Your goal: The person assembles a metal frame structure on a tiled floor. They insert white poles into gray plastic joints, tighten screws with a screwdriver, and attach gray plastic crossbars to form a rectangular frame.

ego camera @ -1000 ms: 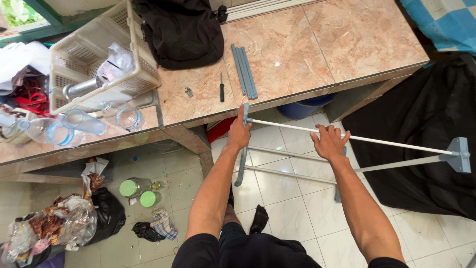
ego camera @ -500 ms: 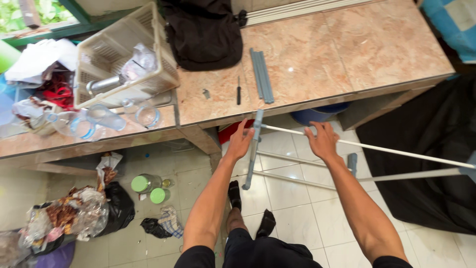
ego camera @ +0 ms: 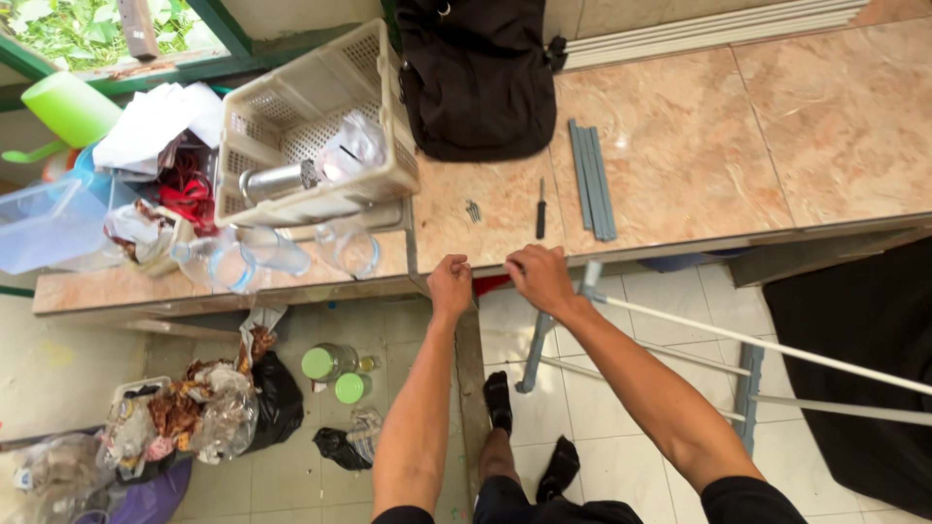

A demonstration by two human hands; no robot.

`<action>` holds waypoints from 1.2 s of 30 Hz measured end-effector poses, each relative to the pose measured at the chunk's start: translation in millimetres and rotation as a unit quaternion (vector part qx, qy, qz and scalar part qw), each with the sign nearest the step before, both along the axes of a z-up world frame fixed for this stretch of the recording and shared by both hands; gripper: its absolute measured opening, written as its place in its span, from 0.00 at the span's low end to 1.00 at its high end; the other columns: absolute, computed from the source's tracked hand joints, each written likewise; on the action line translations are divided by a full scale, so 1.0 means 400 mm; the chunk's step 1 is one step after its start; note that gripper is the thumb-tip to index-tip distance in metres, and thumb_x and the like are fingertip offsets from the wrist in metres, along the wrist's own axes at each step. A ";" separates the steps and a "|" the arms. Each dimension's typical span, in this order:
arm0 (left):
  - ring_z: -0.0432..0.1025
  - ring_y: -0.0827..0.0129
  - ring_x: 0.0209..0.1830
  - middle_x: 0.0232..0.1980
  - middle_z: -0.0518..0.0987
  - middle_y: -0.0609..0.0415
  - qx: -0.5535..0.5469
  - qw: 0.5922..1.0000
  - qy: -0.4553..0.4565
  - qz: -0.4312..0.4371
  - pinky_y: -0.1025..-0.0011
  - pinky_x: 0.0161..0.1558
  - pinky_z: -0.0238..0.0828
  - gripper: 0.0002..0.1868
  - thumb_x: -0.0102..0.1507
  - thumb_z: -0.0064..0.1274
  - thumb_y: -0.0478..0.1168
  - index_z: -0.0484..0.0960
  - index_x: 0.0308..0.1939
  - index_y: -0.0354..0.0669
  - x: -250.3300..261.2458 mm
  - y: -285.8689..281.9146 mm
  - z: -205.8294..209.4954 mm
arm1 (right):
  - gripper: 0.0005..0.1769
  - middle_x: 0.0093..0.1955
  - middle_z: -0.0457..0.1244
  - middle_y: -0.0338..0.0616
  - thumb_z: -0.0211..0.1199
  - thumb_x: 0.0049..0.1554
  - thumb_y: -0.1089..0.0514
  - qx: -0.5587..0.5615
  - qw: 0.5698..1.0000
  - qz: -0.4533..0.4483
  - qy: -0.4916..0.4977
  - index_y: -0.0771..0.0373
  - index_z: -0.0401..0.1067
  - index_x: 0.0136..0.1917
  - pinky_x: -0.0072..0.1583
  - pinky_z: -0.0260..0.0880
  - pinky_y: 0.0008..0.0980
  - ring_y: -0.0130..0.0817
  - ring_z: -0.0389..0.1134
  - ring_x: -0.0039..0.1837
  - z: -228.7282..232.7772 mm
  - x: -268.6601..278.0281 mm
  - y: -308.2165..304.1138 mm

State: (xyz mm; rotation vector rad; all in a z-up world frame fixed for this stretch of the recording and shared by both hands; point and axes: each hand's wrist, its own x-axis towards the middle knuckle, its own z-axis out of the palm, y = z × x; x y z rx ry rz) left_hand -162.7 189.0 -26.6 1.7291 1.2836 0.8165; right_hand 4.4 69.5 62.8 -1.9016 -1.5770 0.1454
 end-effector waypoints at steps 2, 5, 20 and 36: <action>0.81 0.56 0.36 0.35 0.85 0.45 -0.024 1.000 -0.003 0.010 0.62 0.43 0.76 0.09 0.62 0.56 0.35 0.84 0.45 0.40 0.001 0.036 -0.028 | 0.07 0.42 0.70 0.43 0.66 0.55 0.54 -0.064 0.998 0.003 0.009 0.58 0.81 0.43 0.51 0.61 0.51 0.43 0.70 0.48 -0.031 -0.022 0.065; 0.80 0.55 0.36 0.35 0.85 0.44 -0.005 1.000 0.014 0.010 0.61 0.42 0.76 0.10 0.60 0.57 0.34 0.85 0.45 0.40 0.035 0.123 -0.054 | 0.08 0.42 0.70 0.45 0.66 0.54 0.54 -0.133 0.989 -0.020 0.055 0.58 0.81 0.44 0.51 0.68 0.47 0.45 0.71 0.49 -0.072 -0.015 0.166; 0.80 0.58 0.41 0.39 0.85 0.54 -0.088 0.984 0.102 -0.119 0.60 0.43 0.74 0.33 0.58 0.63 0.42 0.70 0.67 0.48 0.143 0.297 -0.003 | 0.16 0.44 0.67 0.47 0.68 0.53 0.55 -0.136 0.950 -0.225 0.171 0.58 0.77 0.55 0.48 0.71 0.45 0.46 0.70 0.47 -0.199 -0.002 0.383; 0.78 0.59 0.37 0.33 0.83 0.55 -0.100 0.977 0.153 -0.109 0.59 0.43 0.73 0.37 0.58 0.66 0.47 0.70 0.69 0.48 0.162 0.317 0.036 | 0.06 0.48 0.65 0.50 0.62 0.60 0.59 -0.056 0.961 -0.230 0.145 0.62 0.77 0.46 0.47 0.70 0.50 0.54 0.70 0.45 -0.230 0.012 0.375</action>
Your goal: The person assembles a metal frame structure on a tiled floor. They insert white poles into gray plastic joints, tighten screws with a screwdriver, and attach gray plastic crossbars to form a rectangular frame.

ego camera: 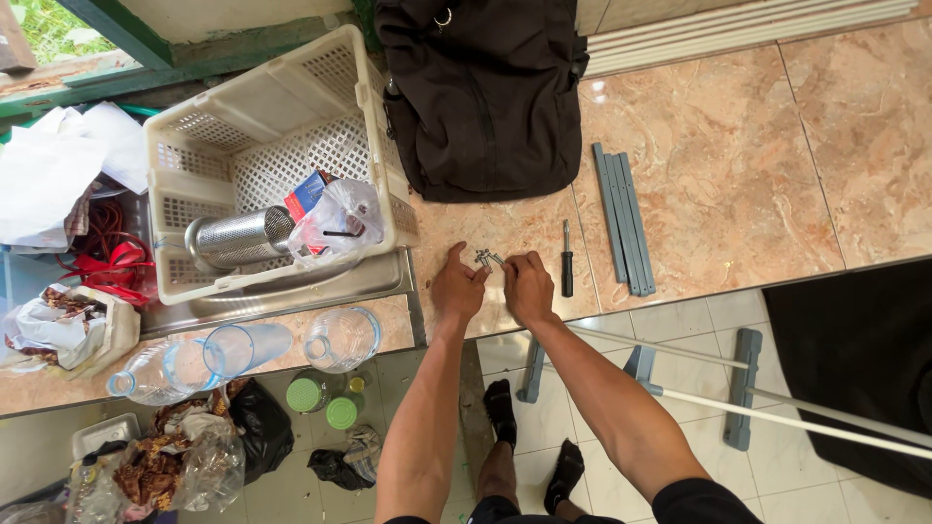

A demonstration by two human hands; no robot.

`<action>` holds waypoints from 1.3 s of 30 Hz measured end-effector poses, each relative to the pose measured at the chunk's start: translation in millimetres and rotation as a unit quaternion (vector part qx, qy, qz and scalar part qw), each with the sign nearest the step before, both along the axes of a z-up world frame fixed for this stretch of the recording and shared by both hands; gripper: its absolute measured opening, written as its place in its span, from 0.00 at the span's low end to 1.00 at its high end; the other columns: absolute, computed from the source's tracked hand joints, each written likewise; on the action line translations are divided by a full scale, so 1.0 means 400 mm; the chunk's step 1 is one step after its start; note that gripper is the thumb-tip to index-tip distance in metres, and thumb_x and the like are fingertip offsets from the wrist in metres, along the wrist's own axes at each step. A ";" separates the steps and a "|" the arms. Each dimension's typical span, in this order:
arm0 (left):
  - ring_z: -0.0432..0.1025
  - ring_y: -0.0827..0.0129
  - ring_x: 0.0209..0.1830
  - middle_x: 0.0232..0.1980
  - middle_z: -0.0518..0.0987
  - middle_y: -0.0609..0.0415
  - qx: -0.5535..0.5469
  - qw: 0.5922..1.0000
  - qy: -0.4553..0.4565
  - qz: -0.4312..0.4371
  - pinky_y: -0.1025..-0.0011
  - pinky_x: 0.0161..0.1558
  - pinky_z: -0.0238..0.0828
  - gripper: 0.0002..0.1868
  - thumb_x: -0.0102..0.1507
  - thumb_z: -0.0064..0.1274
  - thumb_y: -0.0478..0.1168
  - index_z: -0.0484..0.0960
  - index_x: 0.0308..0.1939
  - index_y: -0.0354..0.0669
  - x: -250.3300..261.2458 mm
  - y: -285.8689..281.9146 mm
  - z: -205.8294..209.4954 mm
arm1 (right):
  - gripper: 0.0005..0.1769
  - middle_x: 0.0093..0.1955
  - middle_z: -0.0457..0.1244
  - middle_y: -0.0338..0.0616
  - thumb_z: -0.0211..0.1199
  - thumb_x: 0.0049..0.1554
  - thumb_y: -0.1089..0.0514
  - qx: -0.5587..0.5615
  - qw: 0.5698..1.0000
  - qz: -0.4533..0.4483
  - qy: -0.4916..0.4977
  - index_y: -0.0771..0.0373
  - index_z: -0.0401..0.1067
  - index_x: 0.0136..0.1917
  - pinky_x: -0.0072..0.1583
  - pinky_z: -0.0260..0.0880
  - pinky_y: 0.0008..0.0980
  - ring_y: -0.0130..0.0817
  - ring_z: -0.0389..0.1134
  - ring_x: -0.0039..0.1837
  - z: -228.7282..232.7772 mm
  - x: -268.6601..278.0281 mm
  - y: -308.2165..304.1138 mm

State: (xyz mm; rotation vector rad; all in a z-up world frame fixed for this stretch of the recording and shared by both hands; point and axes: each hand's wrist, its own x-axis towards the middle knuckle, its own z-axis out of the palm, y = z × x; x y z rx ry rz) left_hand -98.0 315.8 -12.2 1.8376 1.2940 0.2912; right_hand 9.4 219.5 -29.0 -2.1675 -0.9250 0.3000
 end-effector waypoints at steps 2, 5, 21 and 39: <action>0.79 0.59 0.37 0.33 0.83 0.55 -0.002 1.000 -0.003 0.004 0.59 0.43 0.73 0.37 0.58 0.65 0.47 0.69 0.69 0.48 0.001 -0.004 -0.002 | 0.06 0.49 0.64 0.52 0.61 0.61 0.59 -0.002 1.000 0.002 -0.005 0.63 0.76 0.47 0.47 0.69 0.51 0.57 0.69 0.46 -0.008 0.001 0.000; 0.79 0.59 0.39 0.34 0.84 0.55 -0.001 1.000 -0.012 0.022 0.59 0.43 0.73 0.39 0.58 0.66 0.47 0.67 0.70 0.46 0.001 -0.005 0.001 | 0.06 0.50 0.62 0.55 0.59 0.63 0.59 0.001 1.000 -0.010 0.010 0.64 0.74 0.48 0.48 0.68 0.53 0.59 0.68 0.47 -0.011 0.004 0.001; 0.78 0.64 0.35 0.44 0.81 0.48 0.100 0.961 -0.257 -0.015 0.68 0.37 0.75 0.11 0.69 0.51 0.34 0.82 0.53 0.35 0.118 -0.158 0.033 | 0.07 0.49 0.63 0.48 0.57 0.62 0.58 -0.039 0.994 0.091 0.047 0.62 0.73 0.49 0.54 0.68 0.45 0.50 0.68 0.53 0.113 0.130 -0.116; 0.77 0.75 0.29 0.33 0.81 0.53 -0.101 0.940 -0.313 0.095 0.77 0.32 0.74 0.07 0.66 0.56 0.35 0.79 0.43 0.32 0.108 -0.248 -0.022 | 0.12 0.60 0.58 0.66 0.62 0.55 0.66 -0.157 0.983 0.020 -0.094 0.71 0.73 0.53 0.63 0.65 0.54 0.66 0.61 0.61 -0.062 0.348 -0.212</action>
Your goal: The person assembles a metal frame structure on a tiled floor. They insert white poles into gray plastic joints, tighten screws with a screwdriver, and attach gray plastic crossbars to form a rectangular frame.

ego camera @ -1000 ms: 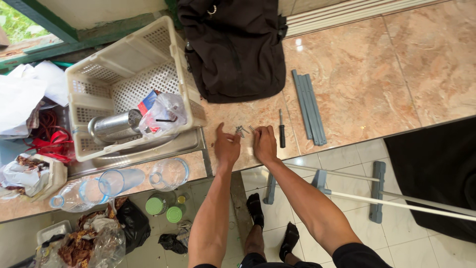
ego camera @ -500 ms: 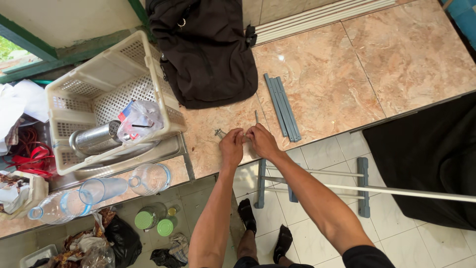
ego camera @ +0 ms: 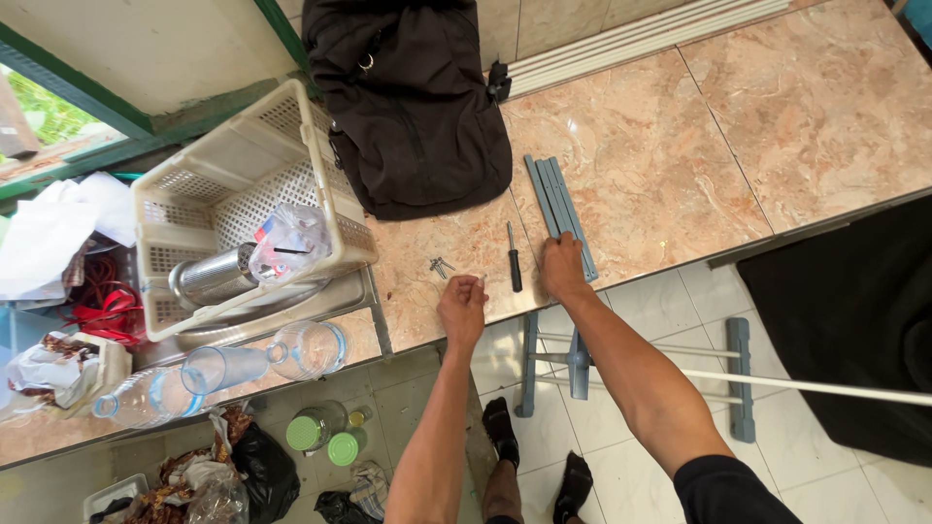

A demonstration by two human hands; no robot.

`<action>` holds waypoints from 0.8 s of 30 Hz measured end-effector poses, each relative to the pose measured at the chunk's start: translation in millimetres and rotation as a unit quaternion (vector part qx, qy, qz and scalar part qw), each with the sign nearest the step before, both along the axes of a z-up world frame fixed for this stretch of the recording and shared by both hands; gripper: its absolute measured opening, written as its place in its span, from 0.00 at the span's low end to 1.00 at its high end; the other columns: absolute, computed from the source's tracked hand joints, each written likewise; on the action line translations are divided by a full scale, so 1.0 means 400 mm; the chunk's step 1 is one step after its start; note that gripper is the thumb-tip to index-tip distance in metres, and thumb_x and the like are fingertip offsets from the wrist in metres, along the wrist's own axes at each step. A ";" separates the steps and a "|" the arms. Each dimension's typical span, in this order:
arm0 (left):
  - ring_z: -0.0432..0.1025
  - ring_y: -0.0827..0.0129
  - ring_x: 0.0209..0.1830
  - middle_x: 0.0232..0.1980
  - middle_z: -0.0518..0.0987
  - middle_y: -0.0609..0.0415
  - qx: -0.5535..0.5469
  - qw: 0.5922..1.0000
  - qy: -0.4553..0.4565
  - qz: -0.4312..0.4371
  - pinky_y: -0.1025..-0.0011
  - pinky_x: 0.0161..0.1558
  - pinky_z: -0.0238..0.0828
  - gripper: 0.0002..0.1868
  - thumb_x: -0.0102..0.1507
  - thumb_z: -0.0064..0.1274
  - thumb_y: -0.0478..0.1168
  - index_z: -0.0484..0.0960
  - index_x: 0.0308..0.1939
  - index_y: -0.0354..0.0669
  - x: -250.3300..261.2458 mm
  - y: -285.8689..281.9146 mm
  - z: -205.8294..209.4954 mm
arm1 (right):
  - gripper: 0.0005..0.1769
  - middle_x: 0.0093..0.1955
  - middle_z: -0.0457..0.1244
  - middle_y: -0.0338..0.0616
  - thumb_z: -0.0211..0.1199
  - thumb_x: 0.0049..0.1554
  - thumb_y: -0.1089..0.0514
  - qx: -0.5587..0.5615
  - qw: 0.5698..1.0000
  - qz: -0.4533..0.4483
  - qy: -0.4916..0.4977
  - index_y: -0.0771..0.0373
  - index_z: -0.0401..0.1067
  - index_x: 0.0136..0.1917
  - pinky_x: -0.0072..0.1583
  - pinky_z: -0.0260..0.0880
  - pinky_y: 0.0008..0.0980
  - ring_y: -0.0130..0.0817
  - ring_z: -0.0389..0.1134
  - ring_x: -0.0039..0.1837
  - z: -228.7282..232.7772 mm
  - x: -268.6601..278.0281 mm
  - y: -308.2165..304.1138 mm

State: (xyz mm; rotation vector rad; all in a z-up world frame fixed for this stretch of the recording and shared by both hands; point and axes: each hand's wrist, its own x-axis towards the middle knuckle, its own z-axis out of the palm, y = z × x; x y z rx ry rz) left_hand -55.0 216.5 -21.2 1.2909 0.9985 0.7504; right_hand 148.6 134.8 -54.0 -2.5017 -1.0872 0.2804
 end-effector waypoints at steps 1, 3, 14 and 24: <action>0.77 0.75 0.30 0.34 0.81 0.53 -0.006 1.000 -0.002 0.001 0.77 0.33 0.74 0.07 0.66 0.56 0.35 0.79 0.43 0.32 -0.002 -0.005 0.004 | 0.14 0.60 0.58 0.69 0.61 0.54 0.67 0.011 1.000 -0.016 0.017 0.73 0.71 0.55 0.62 0.67 0.54 0.67 0.63 0.59 -0.013 0.006 0.001; 0.76 0.75 0.29 0.33 0.81 0.53 -0.005 1.000 0.019 -0.003 0.76 0.33 0.73 0.07 0.66 0.56 0.35 0.79 0.43 0.32 -0.009 -0.010 0.011 | 0.17 0.61 0.58 0.74 0.58 0.54 0.70 0.034 0.997 -0.048 0.051 0.76 0.68 0.57 0.59 0.70 0.54 0.69 0.66 0.55 -0.034 0.017 0.005; 0.75 0.73 0.30 0.36 0.79 0.53 0.002 0.999 -0.049 0.006 0.76 0.33 0.73 0.09 0.71 0.48 0.38 0.79 0.50 0.34 -0.038 -0.014 -0.028 | 0.12 0.54 0.68 0.54 0.60 0.60 0.60 0.057 0.896 -0.128 0.422 0.67 0.74 0.56 0.57 0.71 0.47 0.46 0.69 0.55 -0.034 0.062 -0.019; 0.75 0.74 0.31 0.39 0.80 0.54 -0.014 0.996 -0.082 -0.026 0.75 0.31 0.72 0.09 0.71 0.45 0.37 0.74 0.51 0.36 0.030 -0.215 0.164 | 0.15 0.44 0.63 0.44 0.49 0.61 0.61 0.267 0.633 0.009 0.727 0.62 0.65 0.61 0.52 0.71 0.39 0.36 0.70 0.50 0.263 -0.022 -0.282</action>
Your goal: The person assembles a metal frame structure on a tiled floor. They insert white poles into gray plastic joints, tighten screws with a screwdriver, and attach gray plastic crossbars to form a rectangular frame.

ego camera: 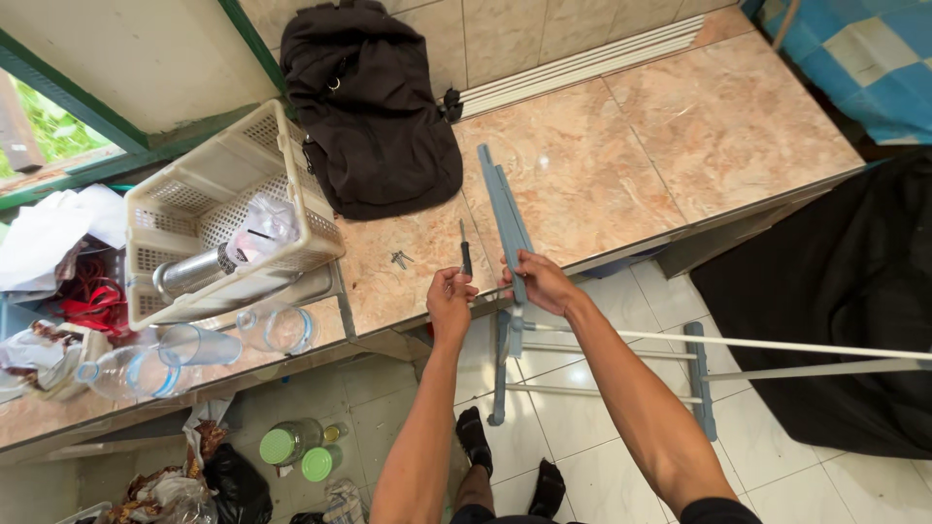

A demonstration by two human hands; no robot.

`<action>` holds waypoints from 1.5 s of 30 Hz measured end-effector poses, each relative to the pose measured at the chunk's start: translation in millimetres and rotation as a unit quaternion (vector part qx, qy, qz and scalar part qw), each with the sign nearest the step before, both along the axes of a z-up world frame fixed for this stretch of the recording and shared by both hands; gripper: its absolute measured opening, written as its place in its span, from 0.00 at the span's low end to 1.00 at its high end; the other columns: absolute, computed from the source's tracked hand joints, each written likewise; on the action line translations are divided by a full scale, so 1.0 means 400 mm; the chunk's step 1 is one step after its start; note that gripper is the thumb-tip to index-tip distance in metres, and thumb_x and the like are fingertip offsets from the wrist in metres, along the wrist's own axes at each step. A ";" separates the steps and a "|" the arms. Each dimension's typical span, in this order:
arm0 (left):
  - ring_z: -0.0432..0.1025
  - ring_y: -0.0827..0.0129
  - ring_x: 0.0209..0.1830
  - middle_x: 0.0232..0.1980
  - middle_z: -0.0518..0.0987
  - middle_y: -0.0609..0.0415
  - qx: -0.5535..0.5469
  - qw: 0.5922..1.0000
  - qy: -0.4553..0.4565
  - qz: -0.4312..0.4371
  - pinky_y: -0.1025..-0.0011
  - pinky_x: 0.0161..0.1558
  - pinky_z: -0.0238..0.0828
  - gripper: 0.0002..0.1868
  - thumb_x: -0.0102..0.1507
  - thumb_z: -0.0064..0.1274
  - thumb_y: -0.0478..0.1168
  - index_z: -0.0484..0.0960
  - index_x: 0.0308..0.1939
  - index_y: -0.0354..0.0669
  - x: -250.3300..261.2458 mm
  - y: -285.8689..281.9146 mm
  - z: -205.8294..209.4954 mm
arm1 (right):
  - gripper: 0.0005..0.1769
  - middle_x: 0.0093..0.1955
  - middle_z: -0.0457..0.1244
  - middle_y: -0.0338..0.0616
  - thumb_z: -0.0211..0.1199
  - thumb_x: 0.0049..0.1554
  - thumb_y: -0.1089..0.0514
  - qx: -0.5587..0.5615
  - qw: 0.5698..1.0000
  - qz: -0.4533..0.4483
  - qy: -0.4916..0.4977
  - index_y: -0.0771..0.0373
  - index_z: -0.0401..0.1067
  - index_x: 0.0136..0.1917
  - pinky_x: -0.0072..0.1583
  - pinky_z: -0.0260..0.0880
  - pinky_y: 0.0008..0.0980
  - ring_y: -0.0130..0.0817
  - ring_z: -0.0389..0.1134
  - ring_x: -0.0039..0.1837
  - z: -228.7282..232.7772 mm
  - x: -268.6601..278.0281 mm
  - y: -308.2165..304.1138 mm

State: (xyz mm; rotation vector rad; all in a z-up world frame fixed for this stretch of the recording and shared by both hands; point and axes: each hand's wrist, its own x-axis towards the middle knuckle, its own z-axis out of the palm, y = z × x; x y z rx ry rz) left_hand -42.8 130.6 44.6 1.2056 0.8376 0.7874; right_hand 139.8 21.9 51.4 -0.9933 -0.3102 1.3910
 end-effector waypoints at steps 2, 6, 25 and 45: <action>0.75 0.75 0.32 0.40 0.79 0.54 -0.001 1.000 -0.015 -0.009 0.76 0.32 0.72 0.10 0.69 0.45 0.37 0.73 0.54 0.38 -0.011 -0.045 0.047 | 0.12 0.41 0.60 0.40 0.49 0.60 0.61 0.042 0.999 0.009 0.000 0.62 0.65 0.58 0.48 0.68 0.37 0.34 0.65 0.44 0.030 -0.032 -0.057; 0.72 0.74 0.33 0.39 0.76 0.54 0.008 0.997 -0.075 -0.017 0.76 0.35 0.72 0.11 0.73 0.43 0.38 0.76 0.55 0.37 -0.032 -0.112 0.113 | 0.11 0.33 0.54 0.35 0.48 0.68 0.51 0.052 0.998 -0.015 -0.040 0.59 0.63 0.51 0.38 0.60 0.30 0.28 0.57 0.34 0.046 -0.109 -0.161; 0.64 0.72 0.30 0.40 0.71 0.53 -0.195 0.952 -0.200 -0.121 0.71 0.31 0.66 0.12 0.76 0.38 0.42 0.72 0.43 0.41 -0.258 -0.363 0.067 | 0.27 0.61 0.60 0.58 0.68 0.57 0.45 -0.005 0.699 -0.023 -0.714 0.63 0.72 0.63 0.66 0.62 0.47 0.52 0.61 0.64 -0.016 -0.276 -0.412; 0.68 0.76 0.32 0.52 0.79 0.53 -0.160 0.942 0.127 -0.267 0.77 0.29 0.68 0.12 0.74 0.34 0.43 0.72 0.41 0.44 -0.361 -0.600 0.007 | 0.36 0.78 0.45 0.51 0.62 0.61 0.52 -0.253 0.668 0.036 -0.699 0.54 0.54 0.78 0.66 0.63 0.57 0.58 0.54 0.72 -0.017 -0.099 -0.628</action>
